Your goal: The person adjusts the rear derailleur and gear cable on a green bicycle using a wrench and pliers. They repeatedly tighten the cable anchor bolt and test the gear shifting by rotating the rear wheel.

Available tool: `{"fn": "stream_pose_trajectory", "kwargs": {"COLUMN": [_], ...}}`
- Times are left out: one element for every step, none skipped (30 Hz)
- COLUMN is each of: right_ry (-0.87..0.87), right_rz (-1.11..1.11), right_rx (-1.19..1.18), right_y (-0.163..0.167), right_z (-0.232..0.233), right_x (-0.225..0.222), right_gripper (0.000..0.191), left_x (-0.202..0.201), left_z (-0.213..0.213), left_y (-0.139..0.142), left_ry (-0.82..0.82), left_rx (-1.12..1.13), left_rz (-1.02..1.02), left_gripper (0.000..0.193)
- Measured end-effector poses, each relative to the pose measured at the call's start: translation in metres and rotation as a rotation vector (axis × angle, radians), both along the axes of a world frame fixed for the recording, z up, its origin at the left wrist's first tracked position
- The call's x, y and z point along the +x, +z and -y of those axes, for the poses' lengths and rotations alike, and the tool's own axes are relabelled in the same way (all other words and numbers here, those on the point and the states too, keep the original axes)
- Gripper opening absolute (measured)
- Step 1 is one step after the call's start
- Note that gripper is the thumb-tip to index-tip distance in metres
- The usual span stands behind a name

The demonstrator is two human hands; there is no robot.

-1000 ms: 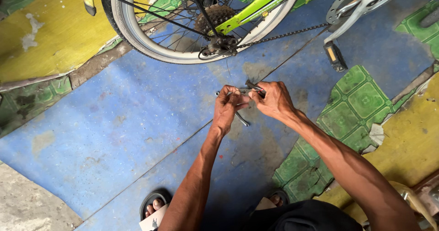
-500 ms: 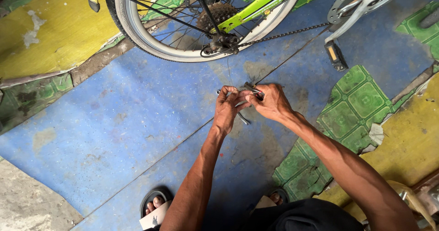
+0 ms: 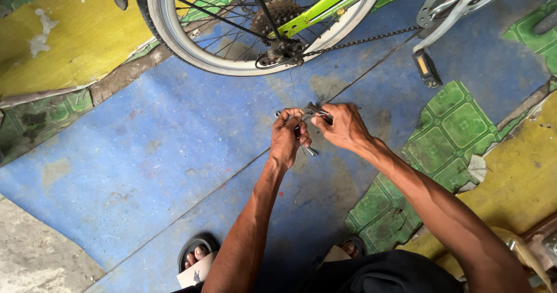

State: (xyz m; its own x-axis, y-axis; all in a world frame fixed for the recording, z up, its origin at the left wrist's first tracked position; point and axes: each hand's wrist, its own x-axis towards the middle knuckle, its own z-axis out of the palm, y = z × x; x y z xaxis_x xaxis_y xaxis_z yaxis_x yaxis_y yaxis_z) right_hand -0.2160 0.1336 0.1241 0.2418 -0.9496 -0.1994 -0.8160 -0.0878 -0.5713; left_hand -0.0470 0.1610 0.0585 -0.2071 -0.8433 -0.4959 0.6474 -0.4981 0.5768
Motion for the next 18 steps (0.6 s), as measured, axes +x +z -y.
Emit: {"fn": "stream_pose_trajectory", "kwargs": {"right_ry": [0.026,0.052,0.043,0.035,0.026,0.050,0.073,0.096,0.093,0.089,0.085,0.071,0.058,0.045,0.044,0.044,0.044,0.031], "right_rz": [0.015,0.030,0.048,0.065,0.083,0.090,0.097,0.103,0.104,0.104,0.104,0.088,0.072,0.058,0.082,0.105,0.129,0.117], "right_rx": [-0.018,-0.035,-0.036,-0.035,-0.035,-0.071,-0.108,-0.144,-0.147,-0.149,-0.150,-0.121,-0.091,-0.061,-0.056,-0.052,-0.048,-0.029], "right_y": [-0.002,-0.005,-0.007,-0.010,-0.012,-0.014,-0.016,-0.017,-0.017,-0.017,-0.017,-0.016,-0.014,-0.013,-0.012,-0.012,-0.012,-0.013], "right_z": [-0.001,-0.002,-0.003,-0.004,-0.006,-0.007,-0.008,-0.009,-0.010,-0.012,-0.014,-0.015,-0.017,-0.019,-0.021,-0.022,-0.023,-0.023], "right_x": [0.001,0.001,0.002,0.002,0.003,0.003,0.004,0.005,0.006,0.007,0.008,0.009,0.010,0.011,0.012,0.012,0.011,0.009], "right_gripper": [0.020,0.021,0.021,0.021,0.021,0.021,0.022,0.022,0.022,0.023,0.024,0.024,0.025,0.025,0.026,0.026,0.026,0.026], "left_x": [0.001,0.001,0.001,0.001,0.000,-0.002,-0.004,-0.006,-0.008,-0.009,-0.010,-0.011,-0.011,-0.011,-0.011,-0.011,-0.010,-0.009], "left_z": [-0.001,-0.004,-0.007,-0.010,-0.013,-0.015,-0.017,-0.019,-0.020,-0.021,-0.022,-0.022,-0.022,-0.023,-0.022,-0.022,-0.022,-0.022], "left_y": [0.000,-0.001,-0.002,-0.004,-0.007,-0.010,-0.013,-0.015,-0.018,-0.019,-0.021,-0.022,-0.022,-0.023,-0.022,-0.022,-0.022,-0.021], "left_ry": [-0.002,0.012,0.026,0.040,0.066,0.093,0.118,0.134,0.151,0.167,0.168,0.169,0.170,0.165,0.158,0.152,0.142,0.132], "left_rx": [0.022,0.003,-0.016,-0.034,-0.041,-0.048,-0.056,-0.065,-0.075,-0.085,-0.076,-0.066,-0.056,-0.041,-0.025,-0.010,-0.005,0.000], "left_rz": [0.021,0.014,0.007,0.000,0.027,0.054,0.080,0.106,0.133,0.159,0.153,0.146,0.141,0.182,0.223,0.265,0.258,0.251], "left_gripper": [0.010,0.011,0.013,0.014,0.011,0.009,0.008,0.004,0.003,0.007,0.008,0.009,0.010,0.009,0.009,0.008,0.008,0.007]}}
